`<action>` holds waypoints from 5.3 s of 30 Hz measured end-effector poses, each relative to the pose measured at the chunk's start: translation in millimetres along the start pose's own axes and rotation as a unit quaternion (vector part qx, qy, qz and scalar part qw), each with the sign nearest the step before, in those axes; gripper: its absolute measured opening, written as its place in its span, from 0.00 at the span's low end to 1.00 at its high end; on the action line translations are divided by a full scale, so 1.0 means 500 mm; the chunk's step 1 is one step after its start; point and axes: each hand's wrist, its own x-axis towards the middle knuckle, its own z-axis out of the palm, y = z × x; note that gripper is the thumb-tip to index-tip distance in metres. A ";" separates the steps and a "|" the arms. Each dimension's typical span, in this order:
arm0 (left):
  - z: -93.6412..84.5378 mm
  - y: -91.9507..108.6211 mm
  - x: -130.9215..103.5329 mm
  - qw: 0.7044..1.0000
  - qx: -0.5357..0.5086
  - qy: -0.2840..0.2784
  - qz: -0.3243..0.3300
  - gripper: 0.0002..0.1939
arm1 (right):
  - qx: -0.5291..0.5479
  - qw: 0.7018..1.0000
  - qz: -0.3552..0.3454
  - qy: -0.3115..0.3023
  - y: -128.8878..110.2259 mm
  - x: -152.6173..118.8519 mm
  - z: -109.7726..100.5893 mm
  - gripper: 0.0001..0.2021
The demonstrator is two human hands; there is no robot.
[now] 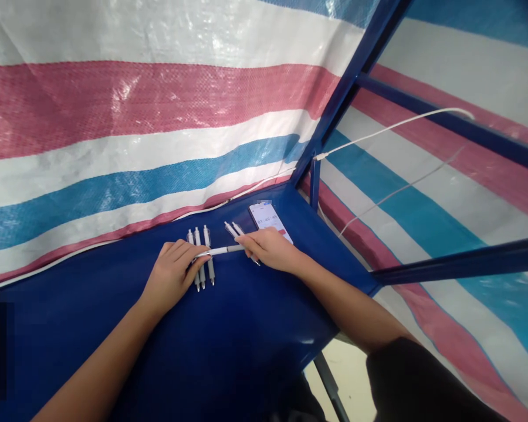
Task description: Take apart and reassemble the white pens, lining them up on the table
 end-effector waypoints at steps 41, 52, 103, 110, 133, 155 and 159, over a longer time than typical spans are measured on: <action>0.003 0.032 0.108 0.821 -0.412 0.109 -0.380 0.23 | -0.062 0.998 -0.013 0.025 -0.003 -0.011 -0.014 0.19; 0.062 0.035 0.140 0.821 -0.396 0.139 -0.386 0.19 | -0.103 0.993 0.001 0.060 0.022 -0.003 -0.026 0.15; 0.074 0.027 0.127 0.830 -0.374 0.102 -0.400 0.20 | -0.344 0.934 0.082 -0.058 -0.037 -0.017 -0.009 0.21; 0.073 0.022 0.153 0.853 -0.344 0.058 -0.387 0.17 | -0.327 0.941 0.079 -0.027 -0.026 -0.017 -0.021 0.21; 0.046 0.006 0.187 0.938 0.061 -0.139 -0.312 0.12 | -0.294 0.954 0.051 0.004 -0.017 -0.019 -0.035 0.19; -0.022 0.039 0.166 0.894 -0.280 0.029 -0.350 0.11 | -0.008 1.000 0.002 -0.012 -0.054 -0.042 0.018 0.26; -0.048 0.051 0.134 0.869 -0.337 0.057 -0.359 0.15 | 0.153 0.983 0.010 -0.100 -0.055 -0.038 0.012 0.26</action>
